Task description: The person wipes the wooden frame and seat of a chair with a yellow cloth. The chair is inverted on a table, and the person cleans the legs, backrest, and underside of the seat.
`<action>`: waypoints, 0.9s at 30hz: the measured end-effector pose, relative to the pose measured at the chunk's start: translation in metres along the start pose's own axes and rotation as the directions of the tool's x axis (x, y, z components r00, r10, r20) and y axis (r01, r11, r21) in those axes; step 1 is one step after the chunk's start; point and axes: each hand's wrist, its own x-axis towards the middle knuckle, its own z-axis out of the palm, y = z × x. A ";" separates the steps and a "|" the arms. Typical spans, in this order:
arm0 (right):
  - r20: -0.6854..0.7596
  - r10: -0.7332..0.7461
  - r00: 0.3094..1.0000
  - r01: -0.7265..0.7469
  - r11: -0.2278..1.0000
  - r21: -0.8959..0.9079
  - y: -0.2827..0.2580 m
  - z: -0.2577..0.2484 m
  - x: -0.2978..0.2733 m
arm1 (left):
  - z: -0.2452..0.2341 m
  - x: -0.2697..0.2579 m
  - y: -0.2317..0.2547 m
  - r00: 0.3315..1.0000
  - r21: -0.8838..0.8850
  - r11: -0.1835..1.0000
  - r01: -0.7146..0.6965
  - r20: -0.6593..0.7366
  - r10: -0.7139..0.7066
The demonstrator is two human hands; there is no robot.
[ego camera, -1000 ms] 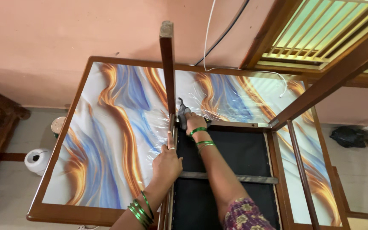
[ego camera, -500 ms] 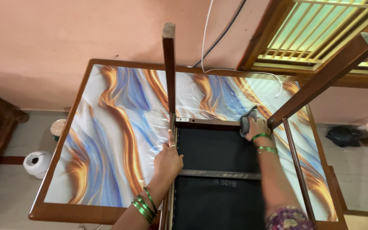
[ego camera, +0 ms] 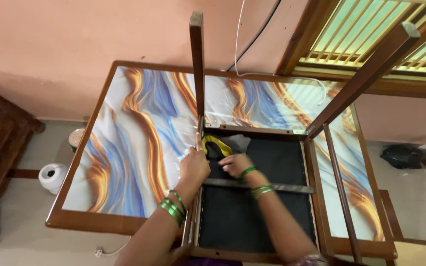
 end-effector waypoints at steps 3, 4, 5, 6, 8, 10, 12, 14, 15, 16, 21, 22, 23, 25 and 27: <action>-0.245 0.126 0.961 -0.148 0.986 -0.075 0.011 -0.057 -0.043 | 0.005 -0.001 -0.003 0.999 0.002 1.000 -0.027 -0.030 0.027; -0.320 0.232 0.919 -0.258 0.965 -0.040 0.009 -0.068 -0.050 | 0.006 0.000 -0.004 0.998 -0.006 0.999 -0.040 -0.055 0.039; -0.358 0.166 0.919 -0.211 0.973 -0.091 0.005 -0.073 -0.051 | 0.007 0.002 -0.004 0.995 -0.015 0.998 -0.053 -0.080 0.052; -0.390 0.097 0.916 -0.165 0.976 -0.143 0.002 -0.076 -0.051 | 0.010 0.003 -0.005 0.996 0.000 0.999 -0.051 -0.078 0.051; -0.408 -0.047 0.912 -0.061 0.967 -0.248 -0.006 -0.072 -0.049 | 0.013 0.006 -0.007 0.996 0.033 0.998 -0.051 -0.075 0.053; -0.377 -0.190 0.906 0.052 0.936 -0.347 -0.029 -0.050 -0.033 | 0.014 0.007 -0.007 0.994 0.029 0.998 -0.058 -0.091 0.060; -0.307 -0.012 0.951 -0.104 0.928 -0.358 -0.051 -0.028 -0.024 | 0.011 0.006 -0.006 0.994 0.022 0.998 -0.054 -0.091 0.056; -0.202 0.130 0.971 -0.206 0.884 -0.419 -0.063 -0.014 -0.021 | 0.007 0.005 -0.004 0.997 0.008 0.999 -0.035 -0.073 0.036; -0.133 0.181 0.974 -0.223 0.853 -0.473 -0.066 -0.007 -0.022 | 0.006 0.004 -0.003 0.997 0.004 1.000 -0.031 -0.072 0.032; -0.066 0.233 0.970 -0.232 0.818 -0.526 -0.066 -0.002 -0.023 | 0.005 0.003 -0.002 0.997 0.001 1.000 -0.028 -0.071 0.028; -0.204 0.031 0.979 -0.049 0.995 -0.084 -0.041 0.013 -0.055 | 0.015 0.008 -0.007 0.998 -0.015 1.000 -0.019 -0.058 0.018; -0.322 0.000 0.947 -0.028 0.996 -0.081 -0.038 0.009 -0.058 | 0.017 0.013 -0.007 0.996 0.002 0.999 -0.043 -0.073 0.043; -0.284 0.026 0.958 -0.070 0.987 -0.145 -0.037 0.006 -0.066 | 0.017 0.012 -0.009 0.994 0.020 0.998 -0.067 -0.088 0.068; -0.236 0.080 0.968 -0.145 0.951 -0.272 -0.043 -0.008 -0.075 | 0.013 0.012 -0.007 0.996 -0.063 0.997 -0.048 -0.083 0.042; -0.134 0.247 0.960 -0.277 0.913 -0.300 -0.054 -0.009 -0.078 | 0.010 0.006 -0.005 0.995 -0.108 0.993 -0.050 -0.089 0.040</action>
